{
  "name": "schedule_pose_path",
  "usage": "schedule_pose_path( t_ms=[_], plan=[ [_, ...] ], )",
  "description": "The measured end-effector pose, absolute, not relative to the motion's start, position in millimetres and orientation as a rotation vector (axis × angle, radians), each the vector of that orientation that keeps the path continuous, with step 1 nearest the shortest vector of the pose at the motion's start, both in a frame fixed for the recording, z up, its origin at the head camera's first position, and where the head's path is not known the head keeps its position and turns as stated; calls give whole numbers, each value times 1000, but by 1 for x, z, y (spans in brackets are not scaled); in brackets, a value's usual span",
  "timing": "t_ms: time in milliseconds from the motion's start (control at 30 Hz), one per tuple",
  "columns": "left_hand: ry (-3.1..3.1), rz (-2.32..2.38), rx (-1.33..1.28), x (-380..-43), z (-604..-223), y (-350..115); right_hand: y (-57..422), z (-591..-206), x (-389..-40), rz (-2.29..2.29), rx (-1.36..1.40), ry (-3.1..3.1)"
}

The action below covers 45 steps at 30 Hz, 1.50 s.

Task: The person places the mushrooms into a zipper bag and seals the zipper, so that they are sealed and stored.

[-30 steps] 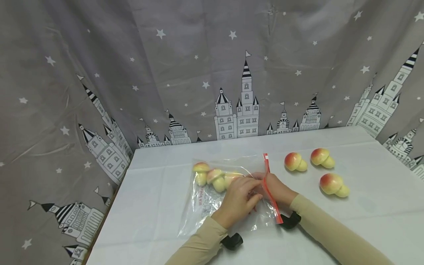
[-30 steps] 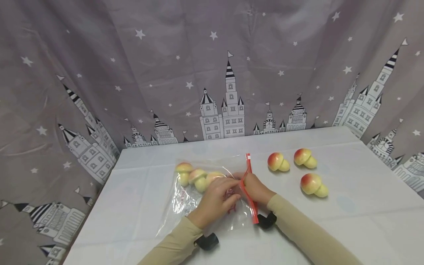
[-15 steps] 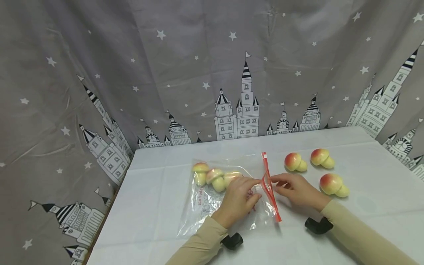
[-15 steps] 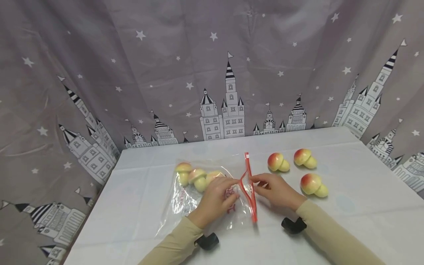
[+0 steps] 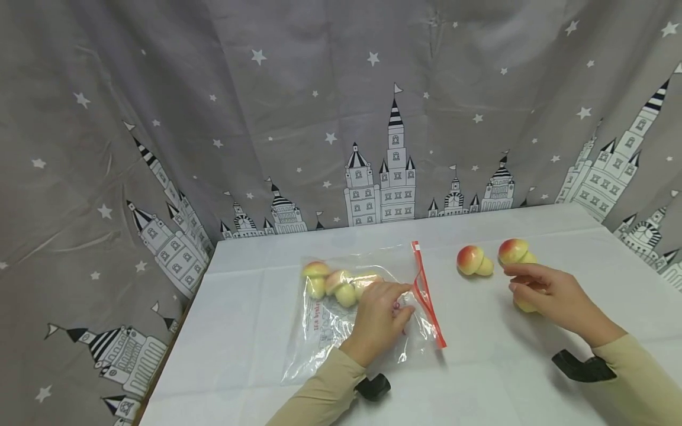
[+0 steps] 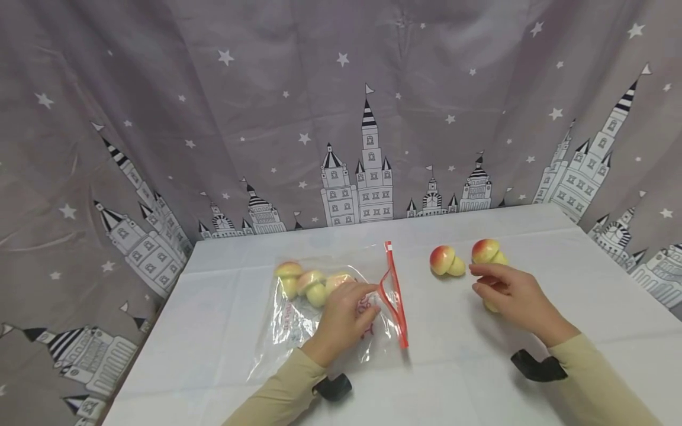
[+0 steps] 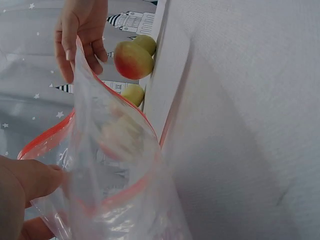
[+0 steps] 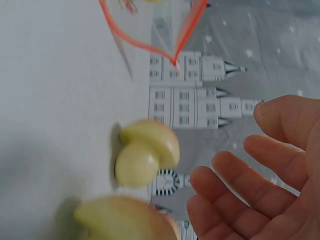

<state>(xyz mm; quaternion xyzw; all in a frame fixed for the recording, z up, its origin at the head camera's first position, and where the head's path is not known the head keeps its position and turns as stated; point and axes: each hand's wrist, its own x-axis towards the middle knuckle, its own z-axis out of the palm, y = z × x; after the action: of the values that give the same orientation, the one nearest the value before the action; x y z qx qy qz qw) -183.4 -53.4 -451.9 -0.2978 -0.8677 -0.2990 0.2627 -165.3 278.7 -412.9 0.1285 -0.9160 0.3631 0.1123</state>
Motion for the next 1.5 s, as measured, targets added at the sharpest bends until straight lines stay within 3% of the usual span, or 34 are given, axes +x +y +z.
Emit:
schedule_pose_path(
  t_ms=[567,1500],
  plan=[
    [-2334,-786,-828,-183,-454,-53,334,-429,-150,997,214,-2613],
    [-2378,-782,-877,-183,-454,-54,336,-467,-159,984,290,-2754]
  ],
)
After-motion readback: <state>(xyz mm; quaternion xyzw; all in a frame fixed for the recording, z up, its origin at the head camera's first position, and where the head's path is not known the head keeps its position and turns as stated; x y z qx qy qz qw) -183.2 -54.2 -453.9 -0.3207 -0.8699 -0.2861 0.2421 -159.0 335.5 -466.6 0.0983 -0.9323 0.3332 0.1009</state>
